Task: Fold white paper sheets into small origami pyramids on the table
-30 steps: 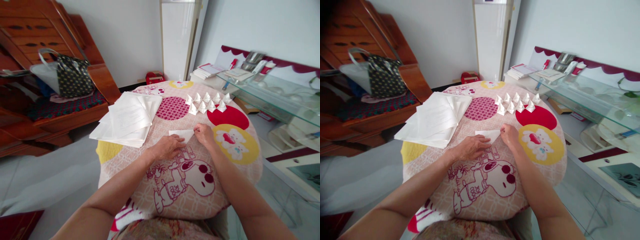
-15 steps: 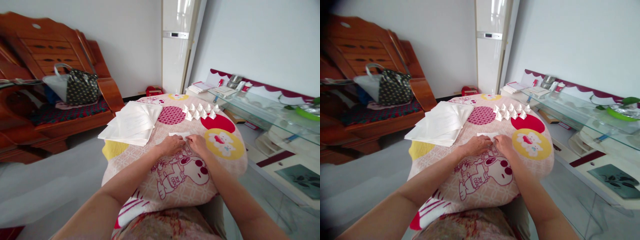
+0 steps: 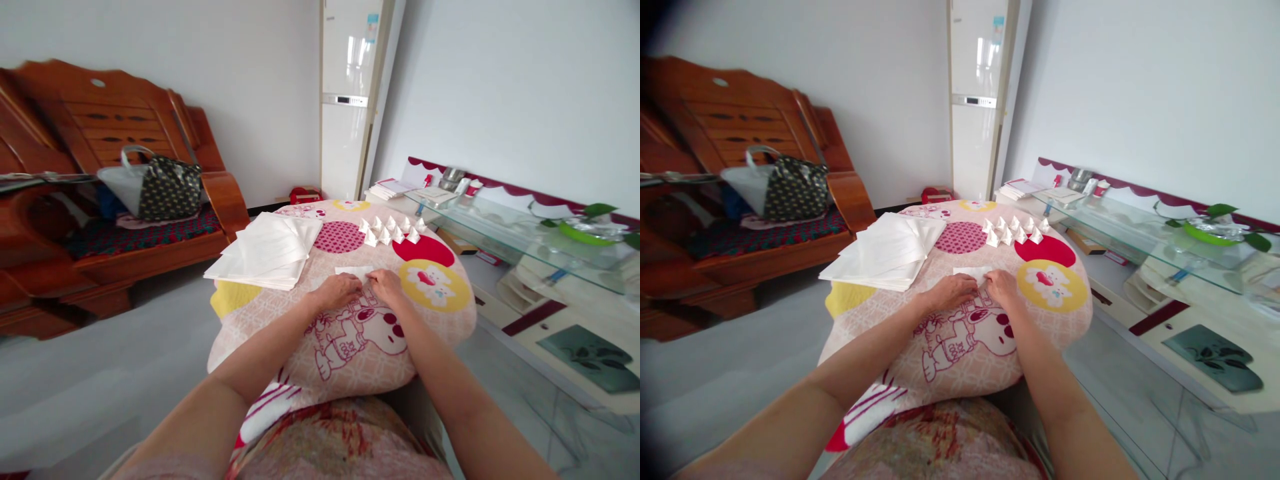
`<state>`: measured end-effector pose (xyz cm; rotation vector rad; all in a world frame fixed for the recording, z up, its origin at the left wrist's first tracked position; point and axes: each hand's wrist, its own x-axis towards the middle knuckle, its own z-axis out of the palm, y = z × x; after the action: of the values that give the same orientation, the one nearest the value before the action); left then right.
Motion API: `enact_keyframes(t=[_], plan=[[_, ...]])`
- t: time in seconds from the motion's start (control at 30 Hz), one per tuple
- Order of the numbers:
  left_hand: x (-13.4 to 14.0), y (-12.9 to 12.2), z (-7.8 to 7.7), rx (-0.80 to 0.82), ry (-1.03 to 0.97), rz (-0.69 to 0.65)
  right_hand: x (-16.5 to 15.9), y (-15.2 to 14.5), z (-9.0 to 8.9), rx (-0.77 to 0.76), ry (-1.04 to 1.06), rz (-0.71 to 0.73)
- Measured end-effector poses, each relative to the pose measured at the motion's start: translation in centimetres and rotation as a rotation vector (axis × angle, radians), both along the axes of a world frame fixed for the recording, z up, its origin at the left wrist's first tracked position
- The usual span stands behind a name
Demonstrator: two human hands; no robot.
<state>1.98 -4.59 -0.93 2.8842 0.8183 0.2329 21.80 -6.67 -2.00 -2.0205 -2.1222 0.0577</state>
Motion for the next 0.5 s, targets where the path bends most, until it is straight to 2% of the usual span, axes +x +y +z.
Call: enact_keyframes(t=[0.33,0.5], plan=[[-0.36,-0.15,-0.36,-0.025,-0.070,-0.021,0.02,-0.17,-0.52,0.023,-0.001,0.021],[-0.27,-0.08,-0.52,-0.028,-0.061,-0.004,-0.75,-0.10,-0.01,-0.026,-0.063,-0.081]])
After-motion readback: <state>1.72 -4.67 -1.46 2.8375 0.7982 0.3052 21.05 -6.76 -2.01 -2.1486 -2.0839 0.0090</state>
